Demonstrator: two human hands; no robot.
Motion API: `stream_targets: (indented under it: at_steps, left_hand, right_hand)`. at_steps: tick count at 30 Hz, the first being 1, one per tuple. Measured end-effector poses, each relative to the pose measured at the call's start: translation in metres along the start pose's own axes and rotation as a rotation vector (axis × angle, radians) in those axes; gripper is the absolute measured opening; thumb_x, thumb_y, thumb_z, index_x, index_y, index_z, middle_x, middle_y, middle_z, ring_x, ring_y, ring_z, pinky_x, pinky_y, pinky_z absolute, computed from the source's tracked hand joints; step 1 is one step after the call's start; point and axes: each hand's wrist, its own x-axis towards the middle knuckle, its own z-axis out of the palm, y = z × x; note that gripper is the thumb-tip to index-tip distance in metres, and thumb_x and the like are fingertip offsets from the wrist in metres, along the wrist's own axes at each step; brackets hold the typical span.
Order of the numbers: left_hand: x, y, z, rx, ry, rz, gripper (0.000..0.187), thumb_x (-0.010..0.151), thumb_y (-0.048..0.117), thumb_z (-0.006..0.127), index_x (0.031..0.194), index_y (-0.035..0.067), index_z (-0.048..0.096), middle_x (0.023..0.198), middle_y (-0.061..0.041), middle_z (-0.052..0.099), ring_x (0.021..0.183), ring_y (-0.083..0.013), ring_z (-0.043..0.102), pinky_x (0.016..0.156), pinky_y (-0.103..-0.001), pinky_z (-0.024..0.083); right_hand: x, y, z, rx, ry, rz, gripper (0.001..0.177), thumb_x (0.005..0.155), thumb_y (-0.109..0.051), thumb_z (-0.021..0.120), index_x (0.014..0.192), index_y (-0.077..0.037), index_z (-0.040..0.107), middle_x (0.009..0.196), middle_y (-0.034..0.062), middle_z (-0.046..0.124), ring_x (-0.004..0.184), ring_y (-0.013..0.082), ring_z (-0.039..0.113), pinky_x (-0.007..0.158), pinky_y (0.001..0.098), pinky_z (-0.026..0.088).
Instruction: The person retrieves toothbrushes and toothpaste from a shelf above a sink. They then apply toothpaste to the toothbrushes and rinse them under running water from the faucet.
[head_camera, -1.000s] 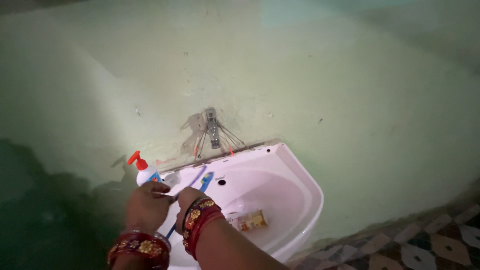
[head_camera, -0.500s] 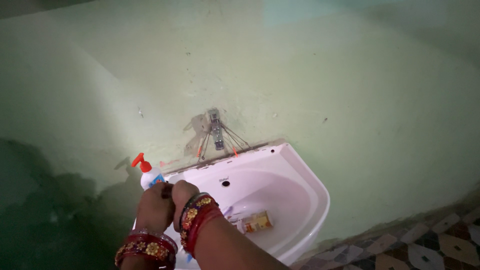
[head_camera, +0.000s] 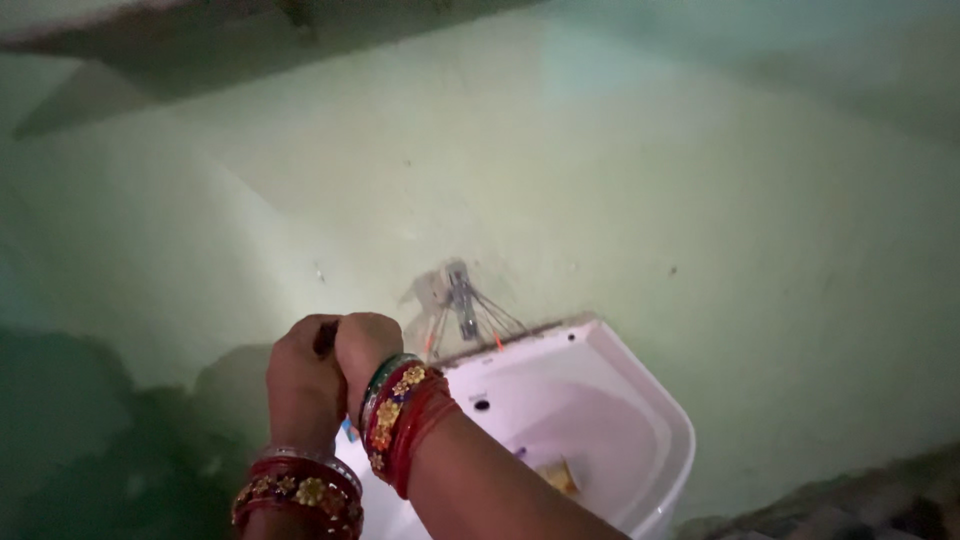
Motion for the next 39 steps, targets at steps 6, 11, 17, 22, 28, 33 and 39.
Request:
stream_targets:
  at_steps: [6, 11, 17, 22, 28, 33, 39]
  left_hand:
    - [0.03, 0.051, -0.022, -0.035, 0.055, 0.182, 0.02, 0.086, 0.004, 0.066, 0.104, -0.002, 0.072, 0.093, -0.016, 0.078, 0.085, -0.0208, 0.073, 0.079, -0.033, 0.056]
    - [0.06, 0.094, -0.04, 0.035, 0.096, 0.307, 0.021, 0.088, -0.001, 0.062, 0.108, -0.002, 0.07, 0.094, -0.015, 0.077, 0.085, -0.022, 0.073, 0.077, -0.034, 0.055]
    - [0.08, 0.14, -0.053, 0.145, 0.173, 0.38, 0.027, 0.082, -0.003, 0.065, 0.108, 0.001, 0.071, 0.099, -0.015, 0.077, 0.088, -0.0268, 0.074, 0.076, -0.038, 0.055]
    - [0.097, 0.165, -0.054, 0.099, 0.223, 0.513, 0.027, 0.09, 0.001, 0.064, 0.115, 0.005, 0.071, 0.111, -0.013, 0.073, 0.092, -0.0278, 0.071, 0.074, -0.039, 0.055]
    - [0.117, 0.197, -0.053, 0.267, 0.338, 0.785, 0.033, 0.08, -0.001, 0.071, 0.113, 0.004, 0.07, 0.107, -0.015, 0.067, 0.104, -0.0373, 0.061, 0.086, -0.046, 0.049]
    - [0.14, 0.221, -0.044, 0.315, 0.361, 0.931, 0.039, 0.079, -0.004, 0.07, 0.117, 0.006, 0.069, 0.113, -0.012, 0.067, 0.106, -0.0364, 0.06, 0.087, -0.047, 0.05]
    - [0.173, 0.245, -0.022, 0.43, 0.211, 0.859, 0.038, 0.081, 0.002, 0.07, 0.118, 0.012, 0.072, 0.116, -0.012, 0.066, 0.108, -0.0362, 0.06, 0.088, -0.047, 0.052]
  right_hand:
    - [-0.019, -0.041, 0.027, -0.006, -0.071, -0.396, 0.034, 0.092, -0.009, 0.045, 0.104, 0.005, 0.075, 0.097, 0.0181, 0.075, 0.085, 0.0255, 0.072, 0.077, 0.0381, 0.058]
    - [-0.036, -0.086, 0.043, -0.101, -0.162, -0.59, 0.035, 0.093, -0.011, 0.044, 0.111, 0.005, 0.069, 0.102, 0.017, 0.074, 0.095, 0.0265, 0.071, 0.085, 0.0384, 0.057]
    - [-0.058, -0.134, 0.053, -0.469, -0.003, -0.976, 0.036, 0.096, -0.021, 0.047, 0.115, 0.0, 0.07, 0.11, 0.02, 0.075, 0.103, 0.0313, 0.071, 0.093, 0.0401, 0.053]
    - [-0.079, -0.169, 0.048, -0.597, 0.007, -1.152, 0.032, 0.096, -0.021, 0.047, 0.114, -0.006, 0.069, 0.11, 0.0159, 0.074, 0.102, 0.0332, 0.071, 0.091, 0.0419, 0.054]
    - [-0.095, -0.205, 0.041, -0.692, 0.111, -1.56, 0.032, 0.092, -0.015, 0.051, 0.117, -0.006, 0.067, 0.114, 0.0155, 0.071, 0.104, 0.0361, 0.067, 0.091, 0.0444, 0.053]
    - [-0.093, -0.24, 0.03, -0.807, 0.199, -1.759, 0.031, 0.088, -0.013, 0.055, 0.116, -0.005, 0.067, 0.113, 0.0156, 0.071, 0.106, 0.0375, 0.066, 0.093, 0.0469, 0.053]
    - [-0.077, -0.276, 0.002, -1.087, 0.378, -1.789, 0.031, 0.088, -0.016, 0.06, 0.115, -0.004, 0.067, 0.117, 0.0157, 0.071, 0.113, 0.039, 0.062, 0.098, 0.049, 0.048]
